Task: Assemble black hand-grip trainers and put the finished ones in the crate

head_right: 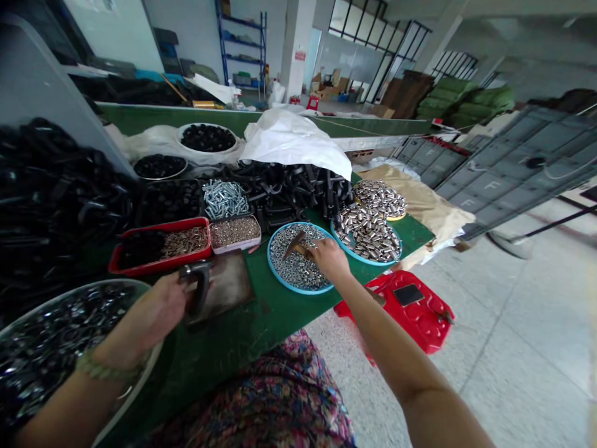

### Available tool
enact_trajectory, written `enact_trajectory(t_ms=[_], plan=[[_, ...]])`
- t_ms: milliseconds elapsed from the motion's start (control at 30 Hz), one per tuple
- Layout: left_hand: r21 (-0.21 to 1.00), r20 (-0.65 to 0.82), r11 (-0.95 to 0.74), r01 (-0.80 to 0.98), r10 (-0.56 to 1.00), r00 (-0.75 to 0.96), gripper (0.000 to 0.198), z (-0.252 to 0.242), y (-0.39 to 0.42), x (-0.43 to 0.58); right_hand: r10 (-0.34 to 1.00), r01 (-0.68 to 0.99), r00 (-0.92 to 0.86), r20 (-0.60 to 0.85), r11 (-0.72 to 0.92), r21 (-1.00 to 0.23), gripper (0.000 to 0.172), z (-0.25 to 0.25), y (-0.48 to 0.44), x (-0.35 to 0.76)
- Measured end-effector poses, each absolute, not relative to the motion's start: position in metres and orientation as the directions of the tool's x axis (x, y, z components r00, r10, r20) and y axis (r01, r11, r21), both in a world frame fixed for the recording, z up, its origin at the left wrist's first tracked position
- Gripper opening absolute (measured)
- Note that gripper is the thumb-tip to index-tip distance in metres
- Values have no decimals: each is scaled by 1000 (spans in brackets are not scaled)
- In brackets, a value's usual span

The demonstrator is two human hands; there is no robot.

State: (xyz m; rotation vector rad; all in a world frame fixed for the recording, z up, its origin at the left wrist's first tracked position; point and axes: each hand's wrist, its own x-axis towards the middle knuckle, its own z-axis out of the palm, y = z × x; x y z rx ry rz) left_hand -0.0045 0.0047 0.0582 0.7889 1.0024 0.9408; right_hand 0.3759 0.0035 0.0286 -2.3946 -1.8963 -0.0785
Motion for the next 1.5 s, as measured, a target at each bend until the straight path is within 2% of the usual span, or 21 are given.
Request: enact_trajectory(t_ms=[67,133,233,267,433,467,533,567,600,633,700,833,1100,1333,1500], plan=[[726,-422,542,-422,837,348,43,74,3,-9,940,947,321,114,-317,-50,36,34,15,412],[665,-459,556,-498,831,315,45,84,2,-7,918,921,387,89,-381,-75,32,38,27,443],[692,-475,455,-560,872,121,19,85,1,7,913,907,407,36,-399,-135,22,39,39,469],[713,-464,419,-562,883,71,16,84,1,12,913,904,407,37,-396,-160,22,39,39,471],[795,-346,306,-524,938,23,34,75,-1,19,865,872,454,212,-382,-307,33,57,28,460],[807,-332,290,-514,943,11,39,75,-3,18,838,838,486,250,-366,-404,34,62,25,451],[830,-305,259,-494,952,-14,47,76,-5,16,800,645,550,240,-225,-730,28,68,19,421],[840,-287,241,-485,958,-20,51,77,-7,16,813,462,551,189,-108,-880,21,70,15,400],[851,-267,222,-477,963,-28,53,77,-8,15,848,251,513,136,4,-968,16,71,11,376],[861,-249,204,-466,968,-36,54,78,-10,14,900,96,426,94,59,-994,20,70,7,351],[883,-232,182,-433,971,-64,53,78,-12,12,962,-18,266,62,69,-997,27,69,-1,302],[913,-230,173,-369,967,-114,53,76,-19,5,997,-20,48,57,58,-998,24,71,-16,230],[855,-316,256,-451,947,-61,48,75,-31,-9,990,-62,-117,73,66,-996,21,83,-16,172],[987,-17,15,-161,1000,-14,68,66,-31,-12,969,62,-230,93,109,-992,16,92,-7,150],[989,132,-132,63,991,-4,70,65,-28,-12,941,108,-324,102,144,-984,15,90,-3,147]])
